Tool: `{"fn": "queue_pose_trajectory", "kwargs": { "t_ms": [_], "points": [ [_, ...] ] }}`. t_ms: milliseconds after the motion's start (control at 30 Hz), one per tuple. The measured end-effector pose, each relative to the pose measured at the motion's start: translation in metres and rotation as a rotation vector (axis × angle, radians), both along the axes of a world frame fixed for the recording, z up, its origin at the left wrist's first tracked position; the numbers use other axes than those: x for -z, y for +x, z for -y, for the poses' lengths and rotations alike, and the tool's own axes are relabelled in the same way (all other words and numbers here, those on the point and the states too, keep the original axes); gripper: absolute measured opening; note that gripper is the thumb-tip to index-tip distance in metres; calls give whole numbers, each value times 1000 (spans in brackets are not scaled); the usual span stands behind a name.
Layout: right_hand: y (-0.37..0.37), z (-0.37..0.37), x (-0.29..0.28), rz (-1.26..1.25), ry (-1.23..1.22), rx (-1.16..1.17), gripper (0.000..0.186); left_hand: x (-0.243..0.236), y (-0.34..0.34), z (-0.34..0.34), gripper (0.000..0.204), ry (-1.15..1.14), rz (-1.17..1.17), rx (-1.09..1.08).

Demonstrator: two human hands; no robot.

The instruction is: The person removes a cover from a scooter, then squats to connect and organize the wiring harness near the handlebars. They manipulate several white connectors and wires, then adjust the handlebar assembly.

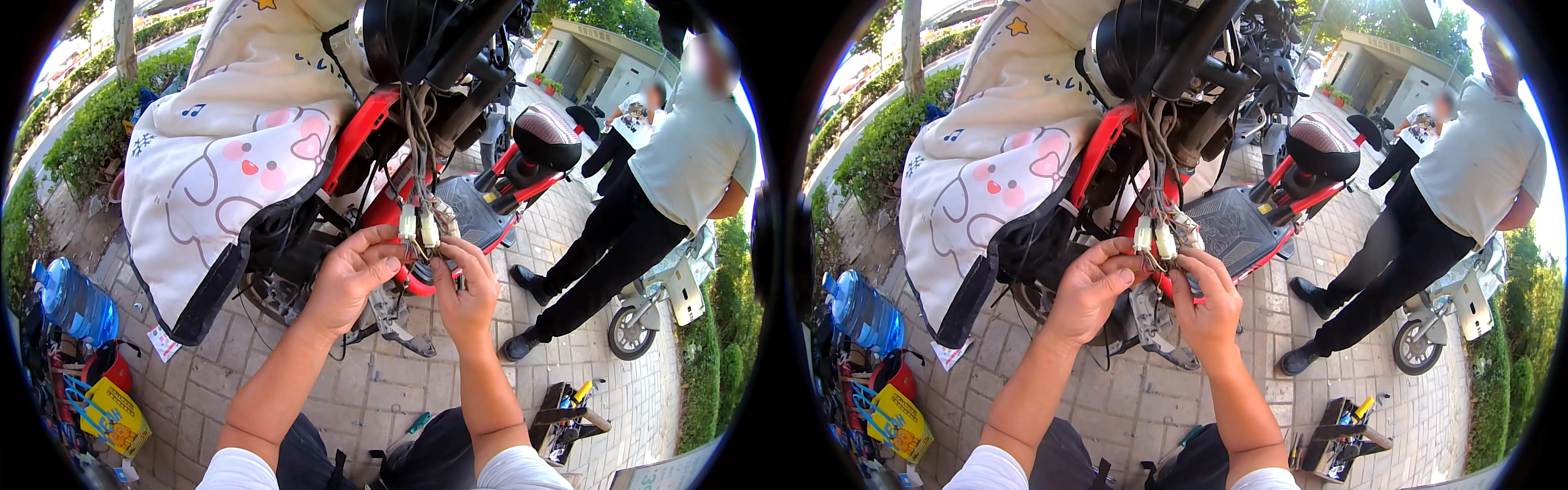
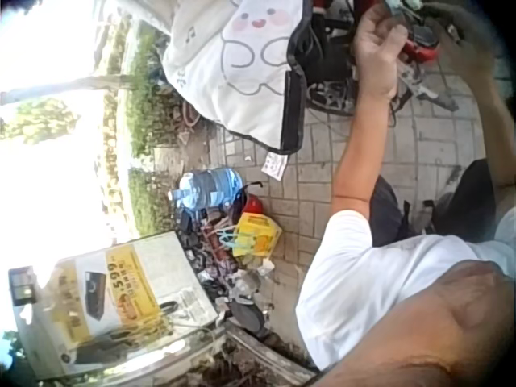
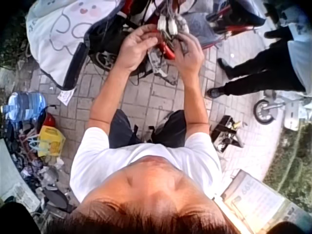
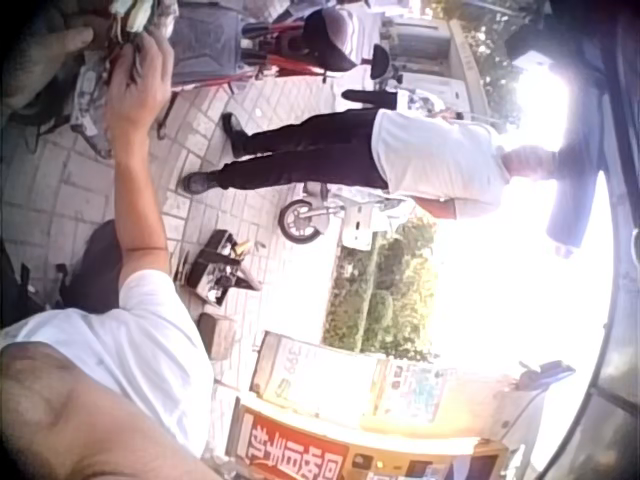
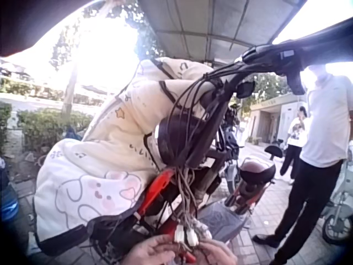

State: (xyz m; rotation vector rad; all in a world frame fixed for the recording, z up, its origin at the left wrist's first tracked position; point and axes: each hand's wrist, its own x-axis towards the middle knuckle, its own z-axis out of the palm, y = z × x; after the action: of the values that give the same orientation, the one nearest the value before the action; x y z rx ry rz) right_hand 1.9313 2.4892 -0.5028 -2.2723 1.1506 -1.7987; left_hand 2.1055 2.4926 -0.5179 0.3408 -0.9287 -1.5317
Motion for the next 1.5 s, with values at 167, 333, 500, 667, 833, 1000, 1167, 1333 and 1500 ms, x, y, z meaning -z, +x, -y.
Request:
{"fn": "queue_pose_trajectory", "kwargs": {
  "t_ms": [167, 333, 500, 667, 833, 1000, 1167, 1333, 1500],
  "points": [
    [-1, 0, -1, -11, -3, -2, 20, 3, 0, 2, 42, 8, -7, -4],
    [-1, 1, 1, -3, 1, -7, 20, 1, 0, 1, 41, 4, -6, 5],
    [-1, 0, -1, -11, -5, -7, 21, 2, -1, 2, 40, 9, 0, -6],
    [-2, 2, 1, -9, -17, -7, 21, 3, -1, 3, 40, 5, -2, -3],
    [-2, 2, 1, -7, -13, -8, 21, 5, -1, 4, 39, 6, -11, -6],
    [-1, 1, 0, -11, -19, -10, 21, 5, -1, 5, 38, 26, -26, -7],
    [-1, 1, 0, -8, -21, -13, 20, 6, -1, 5, 38, 25, -17, -7],
    [-1, 1, -1, -10, -23, -10, 20, 5, 0, 4, 41, 14, -3, -6],
    [-1, 1, 0, 2, -19, -4, 20, 1, 1, 1, 42, -14, 47, 0]
  ]
}}
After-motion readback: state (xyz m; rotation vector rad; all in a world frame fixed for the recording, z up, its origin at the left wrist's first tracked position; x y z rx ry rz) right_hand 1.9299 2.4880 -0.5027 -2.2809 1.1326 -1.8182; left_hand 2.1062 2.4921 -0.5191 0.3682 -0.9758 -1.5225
